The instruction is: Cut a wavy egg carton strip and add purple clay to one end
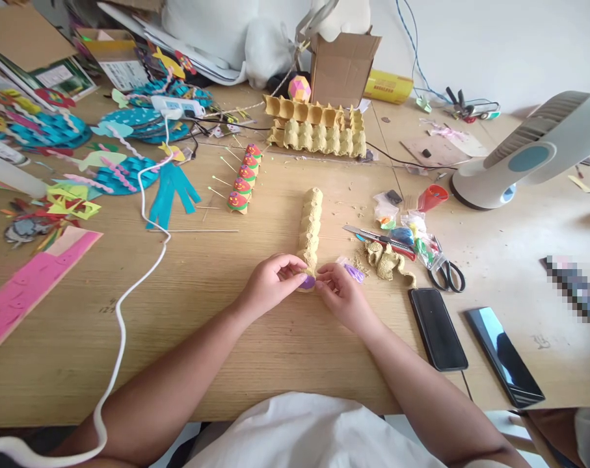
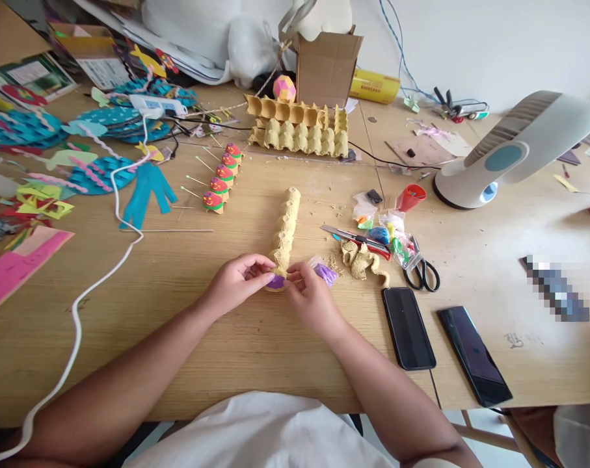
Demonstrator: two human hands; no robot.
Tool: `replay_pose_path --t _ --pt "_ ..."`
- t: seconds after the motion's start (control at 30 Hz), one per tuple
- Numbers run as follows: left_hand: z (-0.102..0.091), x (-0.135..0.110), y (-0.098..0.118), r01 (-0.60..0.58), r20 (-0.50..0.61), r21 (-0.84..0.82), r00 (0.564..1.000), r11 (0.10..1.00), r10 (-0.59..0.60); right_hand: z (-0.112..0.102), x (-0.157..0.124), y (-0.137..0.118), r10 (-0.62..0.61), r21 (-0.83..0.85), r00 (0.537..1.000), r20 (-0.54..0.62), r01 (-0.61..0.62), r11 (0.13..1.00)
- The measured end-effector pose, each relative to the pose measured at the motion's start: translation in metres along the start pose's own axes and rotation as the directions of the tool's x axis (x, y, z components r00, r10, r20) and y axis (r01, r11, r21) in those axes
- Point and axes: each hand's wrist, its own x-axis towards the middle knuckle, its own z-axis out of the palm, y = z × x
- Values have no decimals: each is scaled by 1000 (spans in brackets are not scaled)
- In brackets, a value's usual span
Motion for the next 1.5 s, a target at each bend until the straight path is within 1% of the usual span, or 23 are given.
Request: replay_pose_path --t 0.07,0.13,0.23,0.3,0.37,0.47,0.53,0.6,0.67,0.77,0.93,1.07,1.23,1.37,1.5 --pt "1 0 -2 26 2 -46 1000 999 -26 0 0 -3 62 129 997 37 -66 989" --pt "1 1 -4 42 1 -86 999 995 -42 -1 1 -7 130 279 988 87 -149 949" --pt "1 2 -3 72 8 -173 997 982 -71 -3 1 -12 248 455 963 109 -270 848" --pt "2 1 0 97 24 -255 995 962 -94 -4 1 -15 309 554 943 120 -322 768" --pt "3 0 4 116 37 -340 993 933 -110 -4 1 -16 335 636 931 143 -346 690" --pt "2 -2 11 144 36 -442 989 886 -143 -4 2 -16 345 711 922 175 -361 603" --pt "1 -2 13 163 3 -473 983 866 -183 -5 2 -17 347 739 918 193 -369 564" --pt "1 -1 13 187 -39 -478 971 858 -234 -7 2 -17 345 752 917 202 -371 546" --pt "2 -1 13 234 -39 -481 957 845 -287 -8 2 -19 342 750 918 203 -370 548" --pt "4 -1 13 315 35 -518 937 795 -348 -10 0 -21 339 744 918 208 -373 554" --pt "6 -5 18 374 83 -553 914 744 -398 -10 -1 -23 332 759 923 197 -358 544" --pt "8 -8 23 432 171 -564 895 703 -413 -9 -1 -22 331 741 918 216 -375 557" --pt "11 -11 26 453 211 -616 883 644 -419 -7 -1 -19 308 669 932 191 -353 655" --pt "13 -12 26 438 188 -630 887 641 -421 -4 0 -15 288 625 943 165 -326 709" --pt "15 -13 25 426 142 -625 886 654 -441 0 1 -11 258 573 956 138 -289 767"
